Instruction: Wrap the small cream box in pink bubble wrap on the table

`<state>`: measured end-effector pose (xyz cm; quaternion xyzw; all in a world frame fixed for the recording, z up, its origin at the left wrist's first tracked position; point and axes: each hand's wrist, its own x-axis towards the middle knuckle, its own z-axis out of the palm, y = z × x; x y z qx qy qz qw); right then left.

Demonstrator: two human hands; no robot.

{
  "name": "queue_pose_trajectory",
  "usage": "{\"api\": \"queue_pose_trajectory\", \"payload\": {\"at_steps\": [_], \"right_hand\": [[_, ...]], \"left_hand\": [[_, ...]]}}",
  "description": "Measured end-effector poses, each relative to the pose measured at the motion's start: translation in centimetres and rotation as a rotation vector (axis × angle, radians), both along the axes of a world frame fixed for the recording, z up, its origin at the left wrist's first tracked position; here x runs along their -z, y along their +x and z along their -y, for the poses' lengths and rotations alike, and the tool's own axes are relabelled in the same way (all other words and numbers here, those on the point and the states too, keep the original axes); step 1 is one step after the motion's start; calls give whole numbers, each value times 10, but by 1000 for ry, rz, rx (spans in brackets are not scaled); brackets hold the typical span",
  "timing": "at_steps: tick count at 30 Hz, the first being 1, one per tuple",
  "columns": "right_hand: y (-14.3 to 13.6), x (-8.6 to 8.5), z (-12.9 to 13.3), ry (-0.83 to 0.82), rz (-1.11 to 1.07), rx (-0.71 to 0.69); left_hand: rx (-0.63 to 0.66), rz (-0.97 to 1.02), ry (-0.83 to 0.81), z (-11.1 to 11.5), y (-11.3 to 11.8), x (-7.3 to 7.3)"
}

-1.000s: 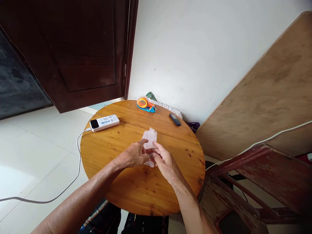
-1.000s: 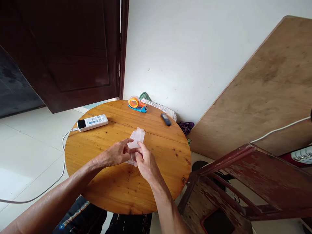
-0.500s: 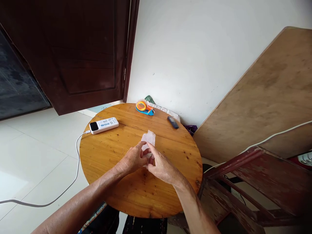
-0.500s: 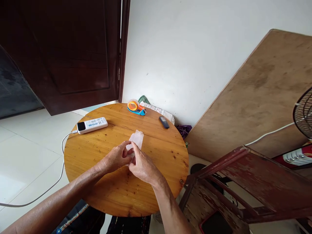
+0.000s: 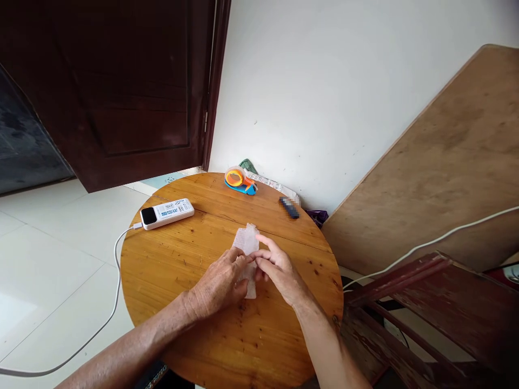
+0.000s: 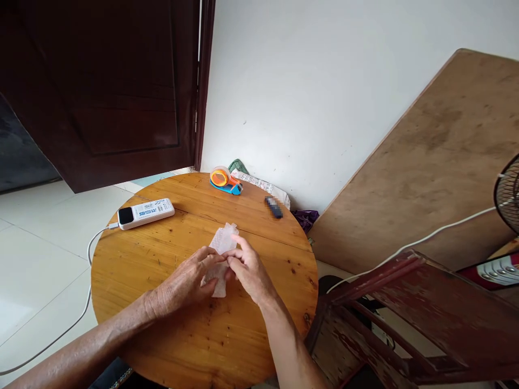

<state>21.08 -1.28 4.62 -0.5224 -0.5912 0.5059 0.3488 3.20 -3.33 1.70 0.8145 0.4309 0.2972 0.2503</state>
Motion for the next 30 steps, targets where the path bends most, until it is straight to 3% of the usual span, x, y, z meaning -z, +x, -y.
{"api": "queue_pose_trajectory", "payload": {"at_steps": [3,6,11,15,19,25,30], "right_hand": [[13,-3,-3,44,56,208],[22,0,-10,-39,109,291],[9,17,-27,-126,90,266],[-7,26,-42,-106,31,272],[-12,25,-48,-68,-45,236],[-8,21,-45,-142,-137,163],[-7,21,-42,-53,-245,53]], "left_hand": [[6,7,-44,0,-1,-1],[2,23,-71,1,-2,-1],[-3,43,-5,1,-2,3],[69,39,54,0,-2,4],[79,39,28,-2,-2,3],[54,62,-40,-1,-2,-1],[47,89,-60,-3,-2,0]]}}
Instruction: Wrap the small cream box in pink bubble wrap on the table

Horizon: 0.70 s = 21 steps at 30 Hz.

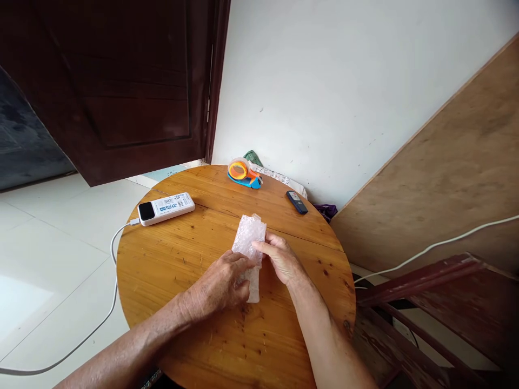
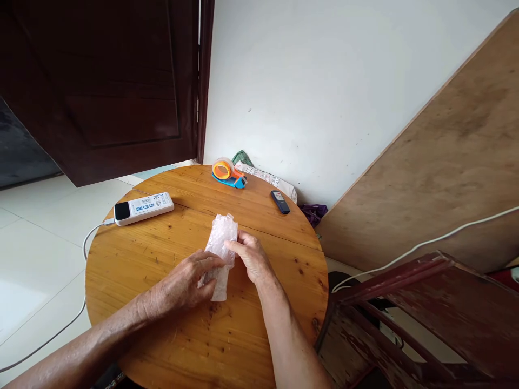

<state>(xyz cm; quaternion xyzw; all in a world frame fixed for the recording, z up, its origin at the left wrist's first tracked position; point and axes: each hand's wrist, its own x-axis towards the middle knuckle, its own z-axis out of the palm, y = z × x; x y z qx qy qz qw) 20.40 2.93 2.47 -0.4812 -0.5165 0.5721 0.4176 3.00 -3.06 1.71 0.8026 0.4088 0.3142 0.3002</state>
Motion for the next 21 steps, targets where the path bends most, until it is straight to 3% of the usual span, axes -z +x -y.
{"api": "queue_pose_trajectory", "payload": {"at_steps": [4,11,21], "right_hand": [[-2,-7,6,51,-52,-31],[-4,-26,30,131,95,-49],[0,-19,67,421,376,-61]], "left_hand": [[-54,-40,-16,1,0,1],[-250,-258,84,14,2,-9],[-530,-123,105,21,3,5]]}}
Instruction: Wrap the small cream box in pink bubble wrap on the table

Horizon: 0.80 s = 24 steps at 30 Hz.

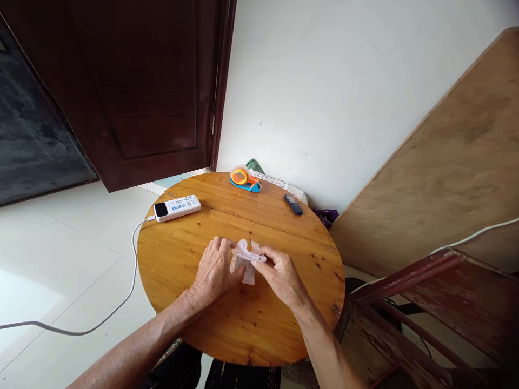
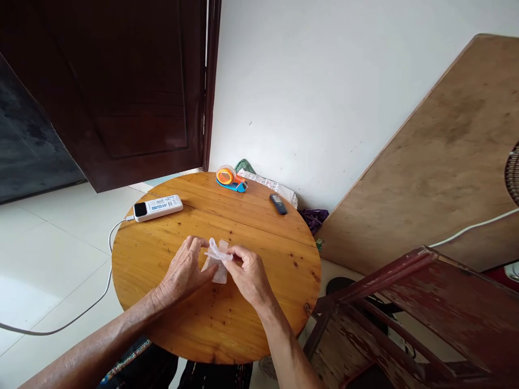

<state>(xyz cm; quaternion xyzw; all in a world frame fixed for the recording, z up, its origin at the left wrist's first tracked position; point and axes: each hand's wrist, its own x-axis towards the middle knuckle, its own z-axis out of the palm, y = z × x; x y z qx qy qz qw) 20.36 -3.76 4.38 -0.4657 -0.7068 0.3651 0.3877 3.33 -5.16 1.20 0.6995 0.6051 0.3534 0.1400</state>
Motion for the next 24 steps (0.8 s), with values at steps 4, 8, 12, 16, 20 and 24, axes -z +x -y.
{"api": "queue_pose_trajectory", "payload": {"at_steps": [4,8,12,16,20,24], "right_hand": [[1,12,15,221,39,-6],[7,21,21,322,97,-73],[16,28,23,360,156,-140],[18,42,25,415,257,-140],[10,49,20,492,257,-47],[5,36,9,261,102,14]], "left_hand": [[196,64,12,-9,-5,1],[487,210,-127,-16,-20,-3],[680,163,-173,-12,-39,-5],[651,56,-108,-11,-38,2],[598,154,-59,-17,-26,5],[487,265,-219,-24,-24,-1]]}}
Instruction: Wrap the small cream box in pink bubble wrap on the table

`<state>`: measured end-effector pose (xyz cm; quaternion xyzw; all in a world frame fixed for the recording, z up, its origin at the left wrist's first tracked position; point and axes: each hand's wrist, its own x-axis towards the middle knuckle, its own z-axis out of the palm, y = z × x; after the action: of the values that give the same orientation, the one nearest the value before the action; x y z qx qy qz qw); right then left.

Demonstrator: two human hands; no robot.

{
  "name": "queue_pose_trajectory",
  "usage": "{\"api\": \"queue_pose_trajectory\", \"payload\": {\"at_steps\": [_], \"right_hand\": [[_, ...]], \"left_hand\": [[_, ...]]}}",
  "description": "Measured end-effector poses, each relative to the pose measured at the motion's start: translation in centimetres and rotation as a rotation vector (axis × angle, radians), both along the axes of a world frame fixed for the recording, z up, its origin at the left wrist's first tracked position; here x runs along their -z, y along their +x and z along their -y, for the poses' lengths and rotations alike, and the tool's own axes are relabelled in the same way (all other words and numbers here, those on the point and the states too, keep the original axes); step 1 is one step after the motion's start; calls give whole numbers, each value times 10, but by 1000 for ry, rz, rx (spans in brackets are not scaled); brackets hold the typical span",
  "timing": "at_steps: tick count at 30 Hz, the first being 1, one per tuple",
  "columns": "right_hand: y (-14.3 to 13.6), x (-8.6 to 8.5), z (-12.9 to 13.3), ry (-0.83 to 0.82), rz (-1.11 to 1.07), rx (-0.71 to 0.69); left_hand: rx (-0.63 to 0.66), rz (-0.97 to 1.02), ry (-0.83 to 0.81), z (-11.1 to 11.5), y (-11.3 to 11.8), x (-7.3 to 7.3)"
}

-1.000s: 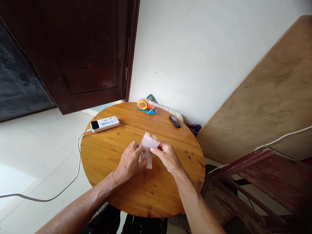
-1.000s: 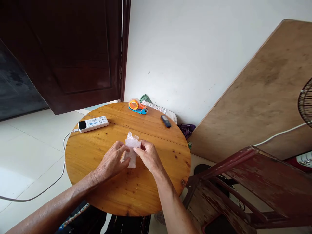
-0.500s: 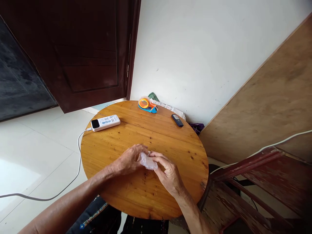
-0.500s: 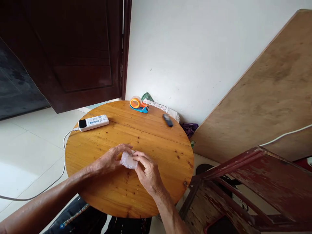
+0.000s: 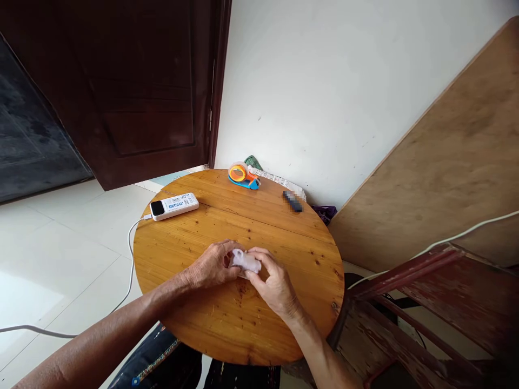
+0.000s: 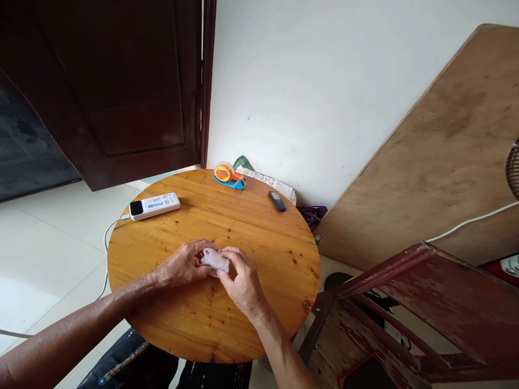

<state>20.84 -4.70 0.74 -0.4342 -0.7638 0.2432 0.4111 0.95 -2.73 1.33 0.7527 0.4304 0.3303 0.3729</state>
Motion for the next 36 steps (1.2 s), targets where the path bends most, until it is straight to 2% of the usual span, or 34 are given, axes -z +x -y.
{"api": "queue_pose_trajectory", "payload": {"at_steps": [2,4,7,11,15,17,21,27,30,36], "right_hand": [[-1,-8,-5,-284,-118,-46],[-2,-14,-8,-525,-228,-75],[-4,-17,-15,-642,-260,-23],[-1,-17,-26,-554,-144,-16],[2,-15,-34,-483,-184,-84],[1,-13,-35,-457,-207,-70],[0,-8,-34,-403,-168,-14],[-3,-8,-36,-331,-161,45],[-5,-9,-37,-295,-175,76],[-9,-12,-43,-344,-215,77]], "left_hand": [[-52,-23,-129,-4,-1,-3],[-99,-60,-177,-8,0,-4],[-154,-111,-146,-12,1,-3],[-32,-30,-190,-11,-1,-6],[109,104,-271,-4,-3,-14],[150,147,-303,-2,-3,-15],[117,164,-316,-4,-3,-5],[19,348,-385,-13,1,14],[20,383,-391,-16,4,16],[65,435,-406,-16,6,13]]}}
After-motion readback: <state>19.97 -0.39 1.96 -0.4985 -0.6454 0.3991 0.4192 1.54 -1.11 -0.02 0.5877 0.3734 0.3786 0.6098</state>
